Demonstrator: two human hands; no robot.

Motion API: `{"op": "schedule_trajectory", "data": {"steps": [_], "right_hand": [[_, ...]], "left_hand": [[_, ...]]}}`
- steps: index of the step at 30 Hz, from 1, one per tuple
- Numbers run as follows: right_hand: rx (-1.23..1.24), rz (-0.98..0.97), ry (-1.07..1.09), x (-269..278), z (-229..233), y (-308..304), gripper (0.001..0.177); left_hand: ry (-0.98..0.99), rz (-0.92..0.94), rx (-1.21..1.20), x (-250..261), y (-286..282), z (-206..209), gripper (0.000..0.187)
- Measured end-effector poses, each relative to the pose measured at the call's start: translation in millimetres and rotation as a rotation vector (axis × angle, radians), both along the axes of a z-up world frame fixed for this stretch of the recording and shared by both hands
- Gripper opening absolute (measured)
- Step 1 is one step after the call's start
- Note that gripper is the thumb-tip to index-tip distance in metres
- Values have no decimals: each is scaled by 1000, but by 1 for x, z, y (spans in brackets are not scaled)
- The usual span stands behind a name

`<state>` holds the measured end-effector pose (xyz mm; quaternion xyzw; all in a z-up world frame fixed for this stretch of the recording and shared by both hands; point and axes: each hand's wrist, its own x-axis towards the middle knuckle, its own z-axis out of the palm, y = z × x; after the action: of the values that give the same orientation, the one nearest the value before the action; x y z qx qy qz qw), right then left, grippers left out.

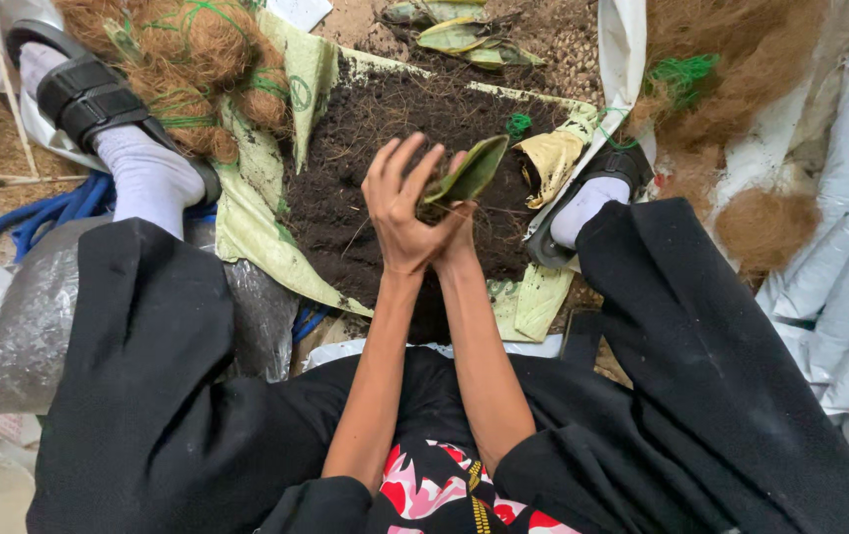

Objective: The person sits cross-legged and wraps a small plant in soil and a leaf, then covers it with a fibrous material and secures it with a green string. The person repeats this process for multiple plants.

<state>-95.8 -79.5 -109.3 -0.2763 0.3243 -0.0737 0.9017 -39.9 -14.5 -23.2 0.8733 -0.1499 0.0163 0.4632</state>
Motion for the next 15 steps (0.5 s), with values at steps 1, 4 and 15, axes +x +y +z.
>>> {"op": "schedule_trajectory", "data": {"steps": [1,4,15], "right_hand": [[-52,-6,6,5,5,0,56],[-91,-30,16,20,25,-1,69],[-744,253,282,19,0,-29,69]], "left_hand": [[45,50,-57,1,0,0,73],[194,95,-142,2,0,0,69],[658,201,-652,8,23,-43,64]]}}
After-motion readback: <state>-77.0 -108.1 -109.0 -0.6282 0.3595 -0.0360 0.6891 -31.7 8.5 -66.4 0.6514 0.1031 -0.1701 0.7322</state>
